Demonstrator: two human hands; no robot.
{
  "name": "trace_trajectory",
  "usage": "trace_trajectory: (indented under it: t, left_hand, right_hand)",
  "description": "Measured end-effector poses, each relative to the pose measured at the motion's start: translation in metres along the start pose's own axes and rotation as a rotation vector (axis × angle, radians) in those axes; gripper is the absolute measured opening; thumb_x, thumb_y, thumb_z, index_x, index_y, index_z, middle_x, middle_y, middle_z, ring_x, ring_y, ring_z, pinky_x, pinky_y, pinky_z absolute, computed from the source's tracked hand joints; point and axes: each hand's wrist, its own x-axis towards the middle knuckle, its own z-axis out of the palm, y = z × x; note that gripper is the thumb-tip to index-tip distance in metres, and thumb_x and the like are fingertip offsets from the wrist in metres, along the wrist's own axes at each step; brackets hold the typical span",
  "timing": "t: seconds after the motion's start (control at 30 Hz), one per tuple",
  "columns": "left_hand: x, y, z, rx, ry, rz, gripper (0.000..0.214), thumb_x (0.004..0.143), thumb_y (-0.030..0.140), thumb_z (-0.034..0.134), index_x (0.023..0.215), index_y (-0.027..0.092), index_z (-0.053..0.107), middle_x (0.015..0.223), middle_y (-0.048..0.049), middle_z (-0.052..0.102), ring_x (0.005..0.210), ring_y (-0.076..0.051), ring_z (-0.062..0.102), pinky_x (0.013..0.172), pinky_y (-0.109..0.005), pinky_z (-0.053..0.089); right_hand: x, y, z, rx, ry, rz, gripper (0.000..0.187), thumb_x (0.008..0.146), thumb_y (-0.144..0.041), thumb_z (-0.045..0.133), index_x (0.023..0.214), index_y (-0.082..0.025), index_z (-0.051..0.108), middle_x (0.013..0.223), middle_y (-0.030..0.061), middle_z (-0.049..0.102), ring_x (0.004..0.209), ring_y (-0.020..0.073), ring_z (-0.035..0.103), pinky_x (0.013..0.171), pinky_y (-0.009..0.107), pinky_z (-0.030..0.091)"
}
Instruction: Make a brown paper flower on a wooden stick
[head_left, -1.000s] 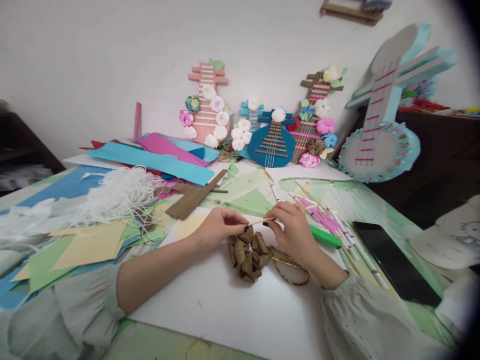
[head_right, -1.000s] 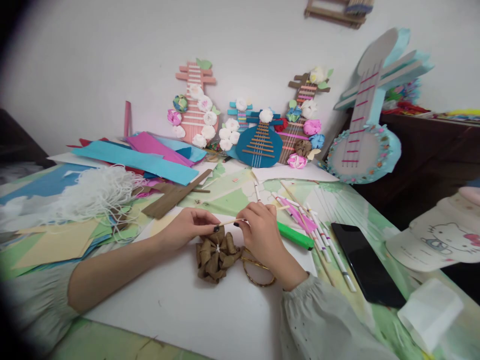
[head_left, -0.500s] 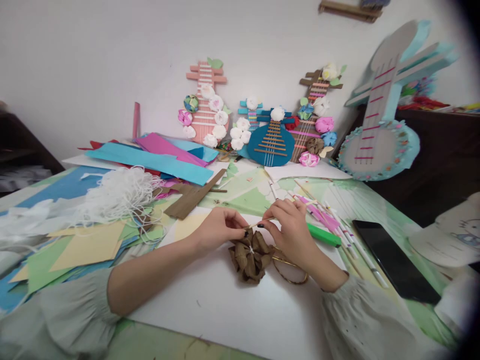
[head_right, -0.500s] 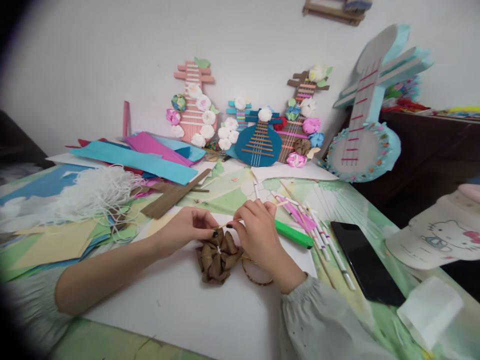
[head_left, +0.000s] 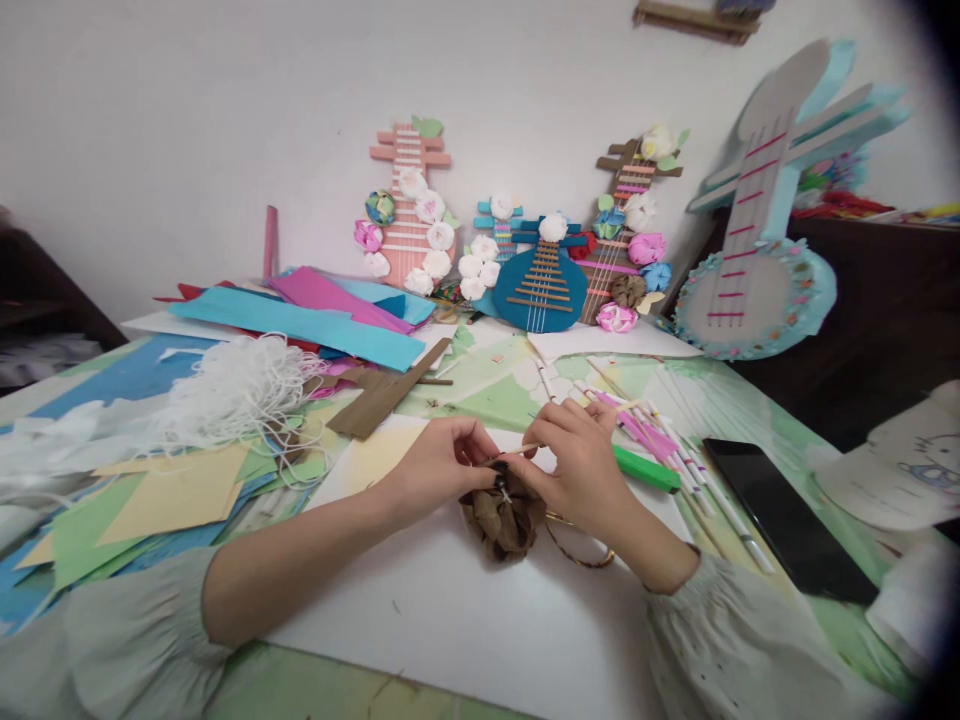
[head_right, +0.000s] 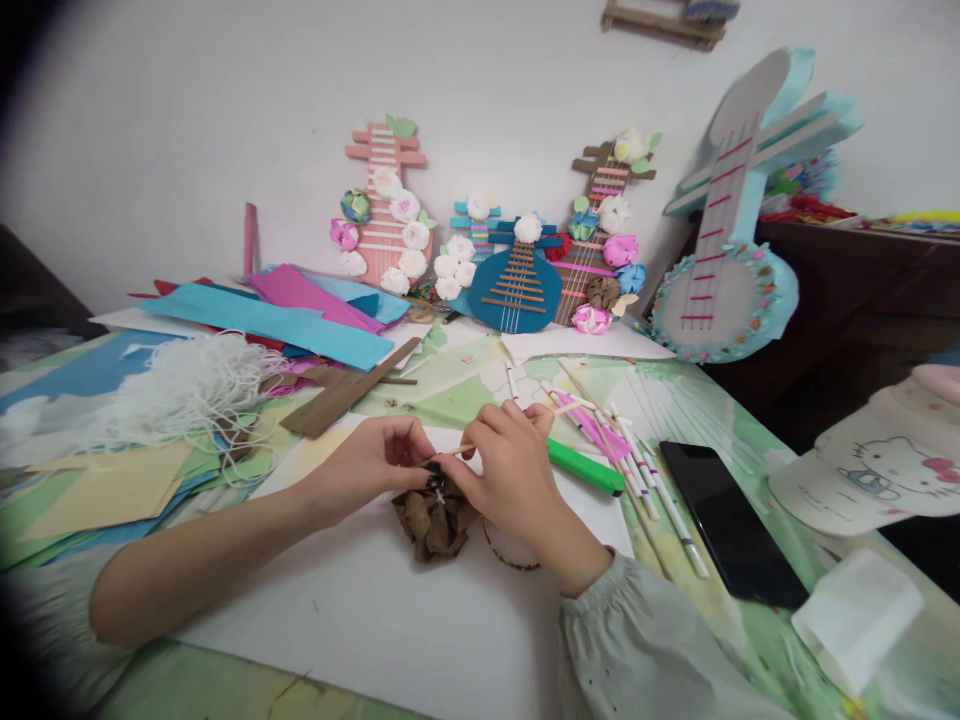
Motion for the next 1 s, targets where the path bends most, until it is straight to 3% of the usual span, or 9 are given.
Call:
trace_trajectory:
  t: [0.23, 0.53, 0.73, 1.0]
  left_hand:
    - [-0.001, 0.005, 0.000, 0.061, 0.011, 0.049, 0.017, 0.060, 0.013, 0.062, 0.075, 0.015, 0.055, 0.065, 0.0020, 0.056, 0.059, -0.009, 0.051, 0.053, -0.020, 0.039]
    - [-0.002, 0.012, -0.003, 0.137, -0.008, 0.095, 0.013, 0.064, 0.015, 0.062, 0.075, 0.015, 0.057, 0.067, 0.0012, 0.056, 0.061, -0.009, 0.052, 0.055, -0.020, 0.041]
    - [-0.002, 0.011, -0.003, 0.193, -0.016, 0.119, 0.023, 0.063, 0.013, 0.060, 0.086, 0.016, 0.061, 0.069, 0.0014, 0.058, 0.063, -0.010, 0.053, 0.055, -0.020, 0.041]
    - [-0.003, 0.011, -0.002, 0.254, 0.019, 0.150, 0.012, 0.064, 0.016, 0.061, 0.076, 0.016, 0.066, 0.064, 0.0003, 0.060, 0.060, -0.010, 0.053, 0.053, -0.020, 0.041]
  right_hand:
    - [0.001, 0.003, -0.001, 0.055, 0.061, -0.004, 0.029, 0.082, -0.044, 0.058, 0.068, -0.018, 0.056, 0.073, 0.0021, 0.056, 0.076, 0.0177, 0.046, 0.078, 0.036, 0.021]
    - [0.001, 0.007, -0.003, 0.091, 0.030, -0.027, 0.024, 0.083, -0.039, 0.058, 0.073, -0.017, 0.055, 0.077, 0.0005, 0.056, 0.076, 0.0152, 0.052, 0.080, 0.035, 0.021]
    - [0.000, 0.008, -0.003, 0.104, 0.003, -0.055, 0.021, 0.082, -0.037, 0.059, 0.073, -0.018, 0.054, 0.078, 0.0005, 0.056, 0.077, 0.0154, 0.051, 0.083, 0.036, 0.019]
    - [0.000, 0.011, -0.003, 0.133, -0.001, -0.065, 0.021, 0.082, -0.038, 0.060, 0.073, -0.019, 0.056, 0.080, 0.0004, 0.056, 0.077, 0.0146, 0.051, 0.084, 0.036, 0.019]
